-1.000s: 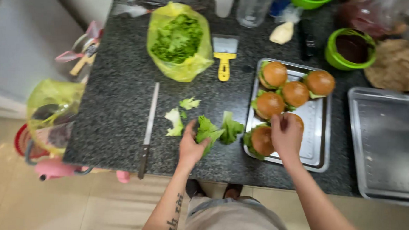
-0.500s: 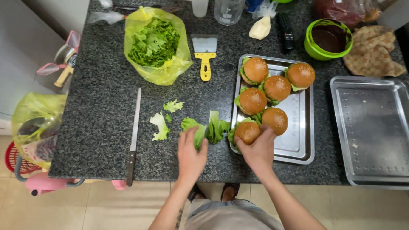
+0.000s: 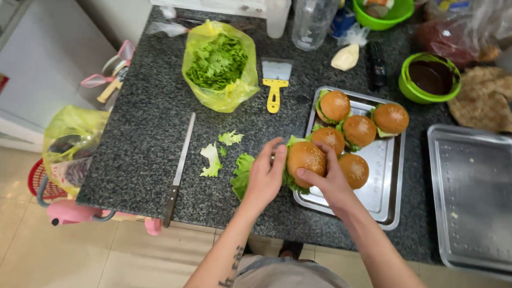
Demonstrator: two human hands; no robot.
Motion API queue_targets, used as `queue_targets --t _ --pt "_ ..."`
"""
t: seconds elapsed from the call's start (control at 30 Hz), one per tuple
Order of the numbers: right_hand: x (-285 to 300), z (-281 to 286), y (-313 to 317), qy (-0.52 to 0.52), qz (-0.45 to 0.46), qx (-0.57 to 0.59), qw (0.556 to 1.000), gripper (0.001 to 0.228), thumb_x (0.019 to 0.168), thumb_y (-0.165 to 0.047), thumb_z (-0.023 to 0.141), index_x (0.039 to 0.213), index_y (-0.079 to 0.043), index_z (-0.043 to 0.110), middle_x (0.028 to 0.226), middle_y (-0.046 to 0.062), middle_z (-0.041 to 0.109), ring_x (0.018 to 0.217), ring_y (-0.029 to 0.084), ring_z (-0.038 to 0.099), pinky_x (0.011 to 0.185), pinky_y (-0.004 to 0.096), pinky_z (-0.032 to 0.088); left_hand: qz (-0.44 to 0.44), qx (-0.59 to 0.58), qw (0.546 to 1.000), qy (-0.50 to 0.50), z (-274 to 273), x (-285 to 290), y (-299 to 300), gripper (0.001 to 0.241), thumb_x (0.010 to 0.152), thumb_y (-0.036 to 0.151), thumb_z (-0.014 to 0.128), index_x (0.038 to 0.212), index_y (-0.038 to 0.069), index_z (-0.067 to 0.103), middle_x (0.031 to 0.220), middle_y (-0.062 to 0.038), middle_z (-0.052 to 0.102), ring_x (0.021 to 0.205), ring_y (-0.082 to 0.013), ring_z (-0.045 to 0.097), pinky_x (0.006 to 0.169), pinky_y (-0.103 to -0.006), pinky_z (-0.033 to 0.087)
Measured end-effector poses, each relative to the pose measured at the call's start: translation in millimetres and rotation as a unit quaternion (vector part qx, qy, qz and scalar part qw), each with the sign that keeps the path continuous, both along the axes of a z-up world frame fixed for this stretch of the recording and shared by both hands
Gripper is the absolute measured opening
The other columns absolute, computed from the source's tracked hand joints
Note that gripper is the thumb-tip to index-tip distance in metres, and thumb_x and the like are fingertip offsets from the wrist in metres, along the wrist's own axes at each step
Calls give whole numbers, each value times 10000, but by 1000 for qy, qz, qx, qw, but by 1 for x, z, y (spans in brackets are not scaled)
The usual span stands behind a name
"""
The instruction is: Cutting lettuce and placing it into burger buns on a tray in a kitchen setting.
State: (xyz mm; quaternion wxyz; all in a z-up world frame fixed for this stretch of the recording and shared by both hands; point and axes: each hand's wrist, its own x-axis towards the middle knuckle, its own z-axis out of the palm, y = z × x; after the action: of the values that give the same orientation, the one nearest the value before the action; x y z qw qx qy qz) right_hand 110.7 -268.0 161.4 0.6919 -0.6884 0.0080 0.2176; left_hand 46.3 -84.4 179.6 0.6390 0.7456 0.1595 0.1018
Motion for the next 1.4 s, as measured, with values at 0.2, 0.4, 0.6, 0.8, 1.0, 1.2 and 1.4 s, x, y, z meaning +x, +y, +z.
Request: queue_targets --t 0.2,0.4,0.6,0.8,1.0,1.2,1.4 --pt "12 14 -8 8 39 67 997 1035 789 -96 1007 1693 -177 509 1525 145 592 1415 334 647 1175 500 588 25 87 994 -59 14 3 -12 514 1247 410 524 1434 21 803 1292 -287 841 1257 -517 785 1066 -585 623" --pt "34 20 -25 76 71 143 984 987 815 -103 941 1691 -184 495 1524 183 581 1416 379 648 1204 587 564 73 88 989 -90 14 9 -23 452 1252 265 498 1415 -30 799 1275 -323 836 1259 -544 771 1067 -604 619" --pt "60 8 -51 185 115 210 953 933 908 -107 720 1773 -262 408 1515 174 604 1361 383 661 1160 678 542 73 103 991 -42 12 13 -19 458 1255 332 522 1395 14 819 1256 -273 851 1264 -519 775 1079 -604 610" --pt "71 12 -45 196 145 156 957 935 884 -64 724 1772 -185 459 1502 250 634 1299 453 671 1107 743 542 12 114 992 -44 -11 27 3 324 1145 289 742 1357 71 851 1163 -178 860 1108 -412 849 977 -537 665" --pt "81 -30 -38 217 101 171 956 771 969 -167 708 1716 -136 517 1445 239 669 1217 411 701 1016 680 600 3 178 980 -91 9 26 18 188 1015 136 797 1145 199 918 1161 -67 803 1120 -400 797 998 -518 642" --pt "71 19 9 244 31 153 957 594 1015 -338 766 1527 -92 592 1403 100 653 1222 290 635 1063 517 537 -31 366 915 -167 8 16 15 143 1005 56 740 1055 121 858 1153 -84 647 1189 -361 657 1034 -452 579" --pt "67 30 34 254 -5 139 957 574 1006 -362 814 1482 -105 622 1365 81 685 1204 264 664 983 470 562 -42 483 852 -200 -11 0 22 283 1023 261 834 1224 61 819 1247 -150 667 1253 -406 663 995 -496 579"
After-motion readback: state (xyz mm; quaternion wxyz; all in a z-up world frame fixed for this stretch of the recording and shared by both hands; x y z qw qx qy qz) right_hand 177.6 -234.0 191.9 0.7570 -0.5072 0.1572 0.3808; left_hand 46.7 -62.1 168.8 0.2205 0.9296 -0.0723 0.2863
